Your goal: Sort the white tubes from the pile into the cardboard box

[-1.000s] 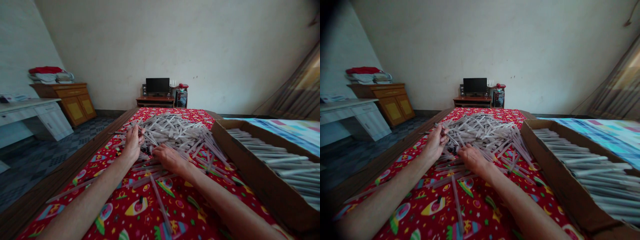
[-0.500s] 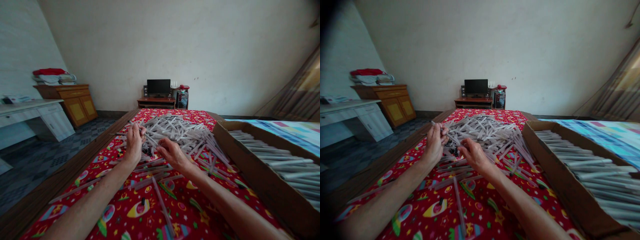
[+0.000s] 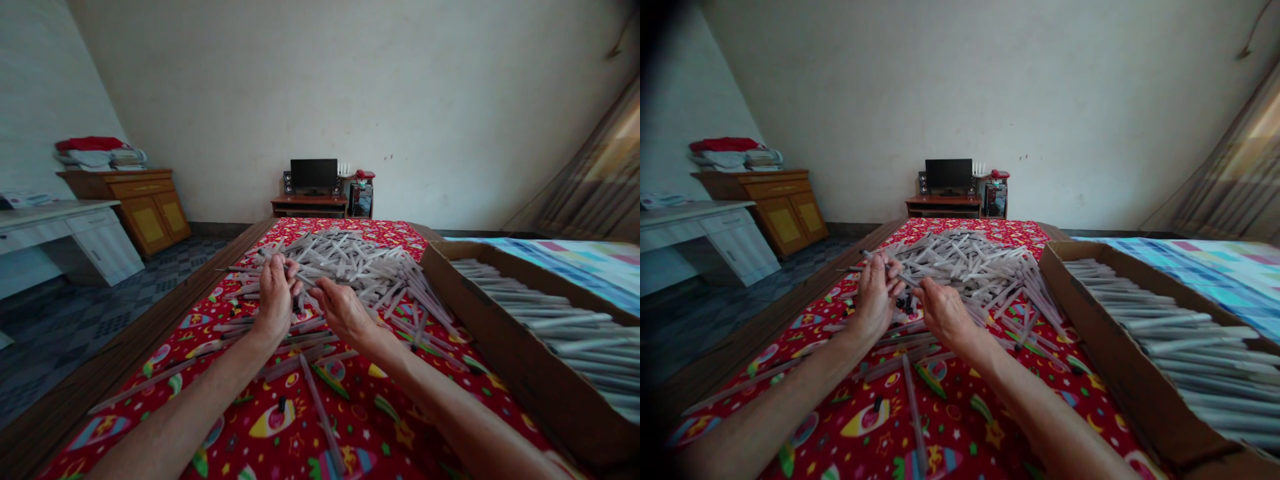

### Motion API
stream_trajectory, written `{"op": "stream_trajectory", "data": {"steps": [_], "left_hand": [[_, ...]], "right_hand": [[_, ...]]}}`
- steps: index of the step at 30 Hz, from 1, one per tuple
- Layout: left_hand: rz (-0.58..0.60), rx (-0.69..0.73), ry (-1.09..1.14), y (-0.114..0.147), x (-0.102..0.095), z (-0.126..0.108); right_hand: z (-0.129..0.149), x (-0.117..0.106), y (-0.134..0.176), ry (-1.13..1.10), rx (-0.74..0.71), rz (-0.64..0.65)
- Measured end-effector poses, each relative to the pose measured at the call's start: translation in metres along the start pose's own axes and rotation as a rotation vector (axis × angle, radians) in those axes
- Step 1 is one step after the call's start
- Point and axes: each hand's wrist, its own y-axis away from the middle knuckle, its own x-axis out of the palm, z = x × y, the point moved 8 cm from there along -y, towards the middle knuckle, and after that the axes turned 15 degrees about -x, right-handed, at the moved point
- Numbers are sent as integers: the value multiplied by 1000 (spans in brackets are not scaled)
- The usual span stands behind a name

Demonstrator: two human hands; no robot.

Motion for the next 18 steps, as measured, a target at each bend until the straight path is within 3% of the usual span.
{"op": "stream_trajectory", "data": {"steps": [4,10,13,18], "left_hand": [[-26,-16,39,4,1,3],[-20,-87,73,3,0,6],[1,-99,89,3,1,6],[5,-119,114,3,2,6]], "right_hand": [[4,0,2,95,-25,50],[19,-2,4,74,-191,107],[18,-6,2,30,-135,106],[13,-6,-3,-257,-21,54]]}}
